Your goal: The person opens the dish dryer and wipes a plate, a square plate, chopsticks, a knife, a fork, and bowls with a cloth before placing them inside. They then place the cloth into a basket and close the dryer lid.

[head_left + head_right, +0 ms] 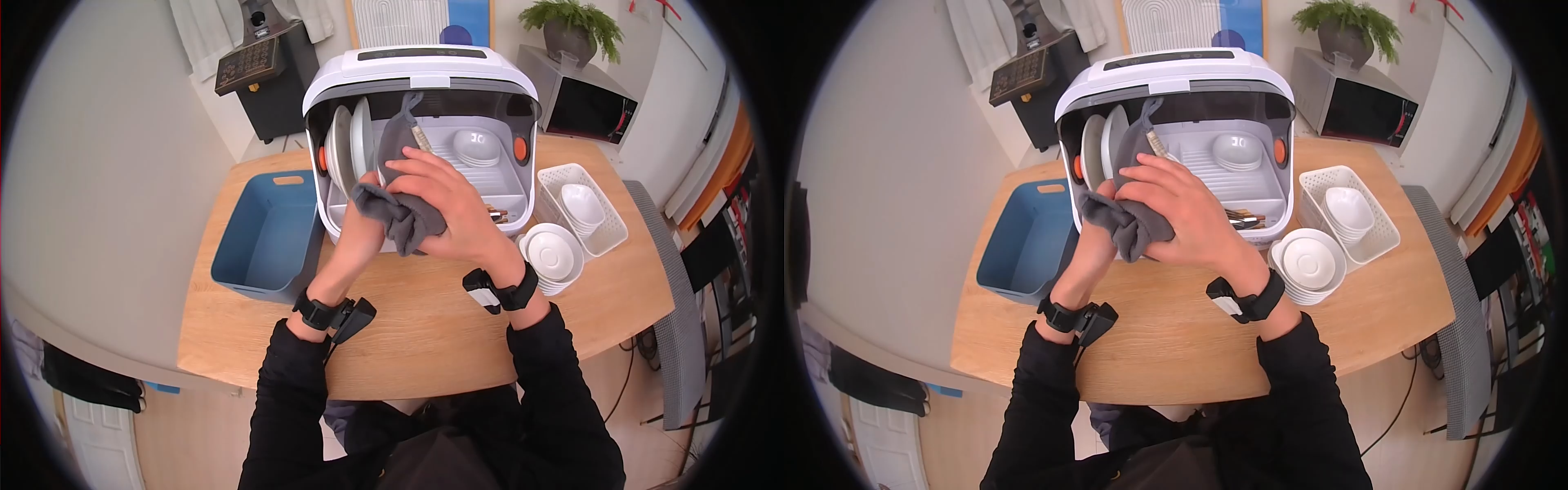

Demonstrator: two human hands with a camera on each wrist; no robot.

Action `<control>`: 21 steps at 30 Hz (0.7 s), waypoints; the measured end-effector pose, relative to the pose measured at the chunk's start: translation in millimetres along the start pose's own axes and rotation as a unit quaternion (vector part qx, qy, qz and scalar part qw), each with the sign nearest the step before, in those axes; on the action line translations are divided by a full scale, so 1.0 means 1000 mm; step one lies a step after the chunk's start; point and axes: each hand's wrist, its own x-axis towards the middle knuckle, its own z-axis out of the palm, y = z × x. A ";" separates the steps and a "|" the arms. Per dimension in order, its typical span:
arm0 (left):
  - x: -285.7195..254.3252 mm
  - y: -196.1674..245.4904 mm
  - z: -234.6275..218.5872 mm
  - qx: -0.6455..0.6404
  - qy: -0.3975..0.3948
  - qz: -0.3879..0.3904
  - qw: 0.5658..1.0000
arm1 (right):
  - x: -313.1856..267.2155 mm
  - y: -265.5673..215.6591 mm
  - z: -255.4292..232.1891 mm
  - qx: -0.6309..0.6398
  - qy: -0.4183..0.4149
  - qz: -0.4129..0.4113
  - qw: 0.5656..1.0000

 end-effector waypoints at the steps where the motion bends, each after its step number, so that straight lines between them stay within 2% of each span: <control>1: -0.003 0.003 0.003 0.051 0.002 0.014 0.999 | 0.001 0.000 0.000 -0.001 0.004 -0.003 1.000; 4: -0.012 0.018 0.020 0.075 0.006 0.140 0.987 | 0.003 -0.002 -0.006 0.006 0.030 -0.002 1.000; 7: -0.019 0.016 0.019 0.104 -0.002 0.147 0.984 | 0.005 -0.002 -0.014 0.068 0.080 0.025 0.994; 9: -0.020 0.023 0.016 0.244 -0.003 0.269 0.932 | 0.006 -0.002 -0.019 0.150 0.106 0.064 0.981; 10: -0.020 0.028 0.015 0.310 -0.004 0.326 0.893 | 0.006 -0.005 -0.020 0.248 0.121 0.117 0.954; 13: -0.019 0.038 0.015 0.352 -0.008 0.341 0.872 | 0.008 -0.027 -0.028 0.492 0.151 0.276 0.812; 16: -0.018 0.040 0.016 0.468 0.014 0.385 0.795 | -0.001 -0.017 -0.029 0.618 0.116 0.338 0.701; 20: -0.010 0.035 0.009 0.603 0.081 0.422 0.672 | -0.012 0.003 -0.021 0.798 0.113 0.315 0.502; 21: -0.010 0.034 0.008 0.612 0.083 0.418 0.667 | -0.013 0.012 -0.015 0.794 0.151 0.360 0.467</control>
